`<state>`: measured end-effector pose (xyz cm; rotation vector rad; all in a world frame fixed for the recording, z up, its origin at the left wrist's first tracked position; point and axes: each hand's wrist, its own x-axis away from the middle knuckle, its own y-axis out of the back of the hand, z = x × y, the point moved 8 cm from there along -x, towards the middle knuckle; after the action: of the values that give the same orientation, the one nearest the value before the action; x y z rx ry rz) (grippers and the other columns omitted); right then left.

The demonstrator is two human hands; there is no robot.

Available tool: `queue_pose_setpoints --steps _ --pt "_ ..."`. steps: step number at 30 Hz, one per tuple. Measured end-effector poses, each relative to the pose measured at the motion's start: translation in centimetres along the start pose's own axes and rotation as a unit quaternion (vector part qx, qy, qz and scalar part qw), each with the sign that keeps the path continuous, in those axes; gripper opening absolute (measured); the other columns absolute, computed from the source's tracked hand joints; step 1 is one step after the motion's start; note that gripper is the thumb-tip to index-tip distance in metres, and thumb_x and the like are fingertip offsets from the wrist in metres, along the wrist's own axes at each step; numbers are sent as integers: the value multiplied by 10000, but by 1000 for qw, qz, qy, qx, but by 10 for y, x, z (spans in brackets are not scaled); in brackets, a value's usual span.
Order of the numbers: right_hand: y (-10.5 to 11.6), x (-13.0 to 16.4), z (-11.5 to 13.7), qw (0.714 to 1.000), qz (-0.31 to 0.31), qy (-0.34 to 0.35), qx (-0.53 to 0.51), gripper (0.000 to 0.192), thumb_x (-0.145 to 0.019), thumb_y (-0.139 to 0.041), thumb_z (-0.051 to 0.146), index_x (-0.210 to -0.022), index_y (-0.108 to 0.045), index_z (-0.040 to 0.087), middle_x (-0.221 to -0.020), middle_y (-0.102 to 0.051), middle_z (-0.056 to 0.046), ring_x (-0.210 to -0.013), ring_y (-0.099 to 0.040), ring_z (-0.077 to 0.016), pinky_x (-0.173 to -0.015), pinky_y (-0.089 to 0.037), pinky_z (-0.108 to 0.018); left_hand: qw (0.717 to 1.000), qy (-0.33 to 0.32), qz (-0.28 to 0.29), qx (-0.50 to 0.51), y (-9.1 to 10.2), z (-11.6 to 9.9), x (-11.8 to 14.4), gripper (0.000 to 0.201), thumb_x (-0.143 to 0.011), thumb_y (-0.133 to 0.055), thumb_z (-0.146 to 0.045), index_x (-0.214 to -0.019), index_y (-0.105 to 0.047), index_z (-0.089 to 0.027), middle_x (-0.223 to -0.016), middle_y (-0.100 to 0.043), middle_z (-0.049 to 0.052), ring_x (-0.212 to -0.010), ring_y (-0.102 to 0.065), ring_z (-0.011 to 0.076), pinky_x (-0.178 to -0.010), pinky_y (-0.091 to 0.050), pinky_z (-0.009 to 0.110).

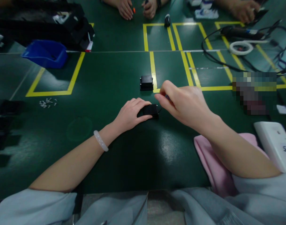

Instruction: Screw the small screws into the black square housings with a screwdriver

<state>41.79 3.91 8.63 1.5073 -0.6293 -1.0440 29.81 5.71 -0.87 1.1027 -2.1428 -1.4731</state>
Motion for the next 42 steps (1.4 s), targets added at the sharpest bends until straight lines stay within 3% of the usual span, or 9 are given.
queue_pose_setpoints --steps 4,11,17,23,27,33,37,42 --pt "2 1 -2 999 -10 -28 30 418 -969 -283 463 -1008 -569 160 -584 -566 -23 -494 -505 -135 -493 -173 -251 1000 -3 -3 -4 0 0 0 430 -915 -515 -513 -1196 -543 -188 -1103 -599 75 -986 -525 243 -868 -402 370" --pt "-2 2 -2 999 14 -51 9 303 -956 -321 314 -1140 -512 167 -587 -558 0 -498 -508 -136 -502 -212 -244 1000 4 11 -8 0 0 -1 434 -915 -511 -513 -1198 -546 -185 -1131 -598 82 -995 -522 245 -871 -404 373" --pt "-4 2 6 997 49 -28 -47 297 -953 -291 266 -1137 -500 164 -636 -555 8 -514 -484 -115 -514 -249 -241 1000 6 5 2 0 1 -1 430 -910 -517 -515 -1196 -547 -195 -1112 -602 76 -982 -526 244 -873 -403 373" --pt "-4 0 4 996 50 49 -62 253 -942 -317 259 -1101 -496 178 -602 -491 33 -495 -407 -98 -509 -227 -238 1000 1 6 3 0 0 -1 433 -914 -515 -510 -1197 -548 -184 -1114 -598 72 -994 -520 242 -884 -396 369" --pt "-6 -1 6 992 65 89 -65 260 -944 -310 274 -1103 -493 181 -646 -535 23 -529 -439 -95 -532 -237 -237 1000 3 6 2 0 0 0 430 -913 -513 -514 -1190 -548 -187 -1117 -599 75 -998 -522 247 -893 -397 378" --pt "0 -2 4 999 27 27 -8 354 -971 -298 392 -1063 -534 145 -736 -639 -40 -597 -540 -140 -540 -227 -260 1000 0 3 -11 -1 1 -1 446 -911 -518 -521 -1201 -539 -183 -1110 -598 83 -1000 -526 252 -899 -402 381" --pt "-1 -1 1 1000 20 -17 9 396 -969 -301 448 -1032 -561 155 -667 -624 -30 -553 -534 -148 -529 -214 -259 1000 -6 -1 -12 -2 1 -1 458 -911 -514 -528 -1206 -541 -179 -1115 -595 81 -1004 -525 250 -905 -400 378" --pt "-4 -1 7 998 22 -3 -51 273 -962 -348 323 -1061 -548 166 -621 -569 21 -544 -522 -123 -531 -264 -248 1000 -3 -1 -11 -2 2 -1 442 -906 -527 -522 -1189 -554 -183 -1113 -603 72 -986 -523 244 -892 -398 372"
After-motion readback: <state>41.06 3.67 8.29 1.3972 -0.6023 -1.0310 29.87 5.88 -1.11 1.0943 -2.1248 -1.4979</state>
